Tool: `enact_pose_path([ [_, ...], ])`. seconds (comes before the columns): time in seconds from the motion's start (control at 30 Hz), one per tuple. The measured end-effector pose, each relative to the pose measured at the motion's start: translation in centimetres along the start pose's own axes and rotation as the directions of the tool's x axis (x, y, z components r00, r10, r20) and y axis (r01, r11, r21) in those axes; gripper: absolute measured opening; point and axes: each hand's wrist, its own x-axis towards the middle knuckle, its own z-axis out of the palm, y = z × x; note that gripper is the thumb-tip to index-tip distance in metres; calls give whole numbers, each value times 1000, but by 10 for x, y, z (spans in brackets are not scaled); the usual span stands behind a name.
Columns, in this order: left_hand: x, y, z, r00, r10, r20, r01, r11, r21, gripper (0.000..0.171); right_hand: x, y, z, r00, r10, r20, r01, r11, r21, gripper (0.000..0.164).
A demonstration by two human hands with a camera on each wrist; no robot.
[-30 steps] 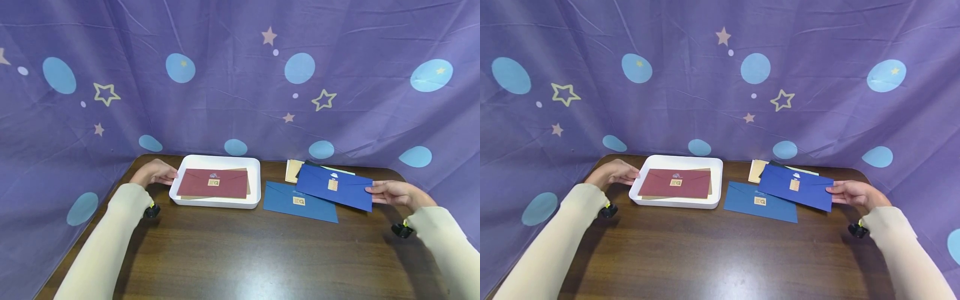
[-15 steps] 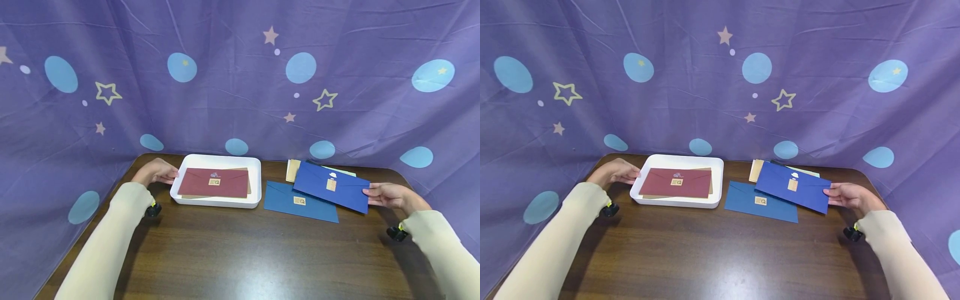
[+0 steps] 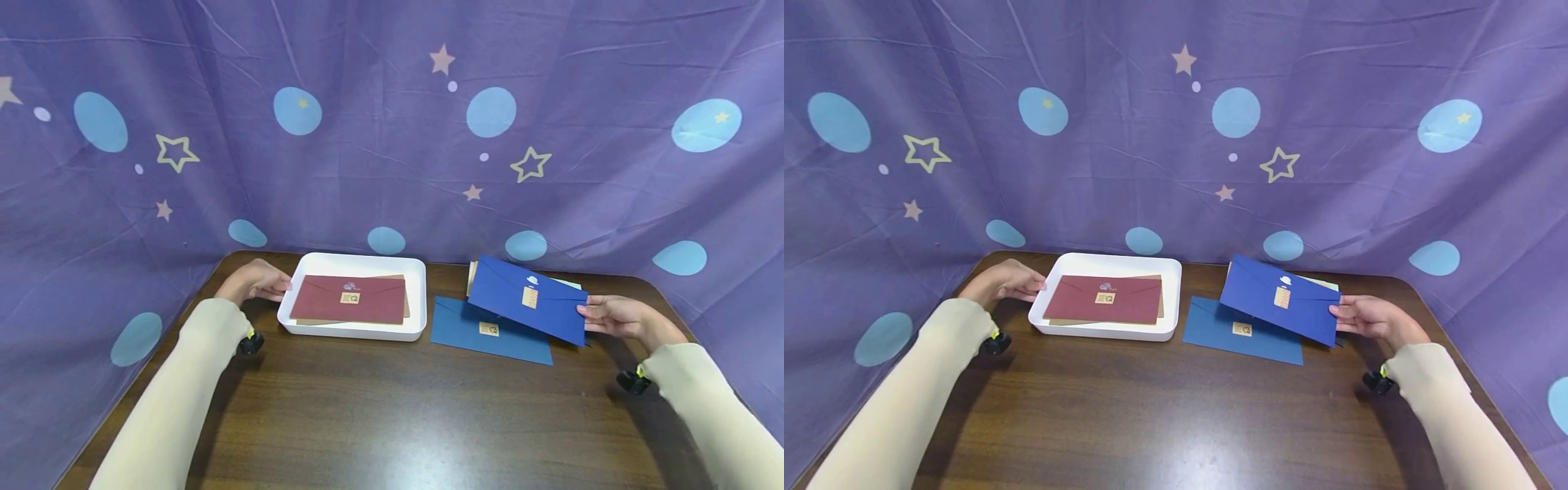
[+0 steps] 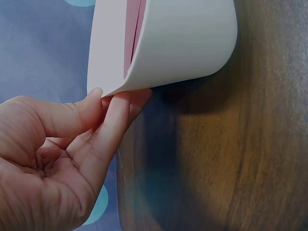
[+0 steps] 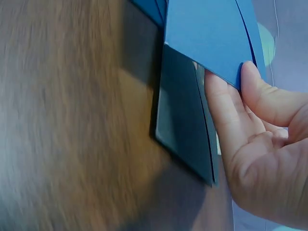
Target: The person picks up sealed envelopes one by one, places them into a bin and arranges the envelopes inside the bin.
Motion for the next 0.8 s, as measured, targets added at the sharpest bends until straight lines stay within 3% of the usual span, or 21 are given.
enact_pose_path([
  [0.13, 0, -1, 0, 1000, 9, 4, -9, 1000, -7, 45, 5, -2, 9, 995, -36, 88, 33, 999, 40, 32],
  [0.37, 0, -1, 0, 1000, 7, -1, -7, 1000, -5, 45, 14, -12, 33, 999, -48, 3, 48, 997, 58, 17],
  [0.63, 0, 0, 0, 1000, 3, -6, -3, 1000, 5, 47, 24, -29, 60, 994, -69, 82, 66, 997, 44, 25],
  [0.8, 0, -1, 0, 1000, 5, -8, -5, 1000, -6, 47, 32, -40, 82, 998, -55, -3, 55, 998, -11, 15],
])
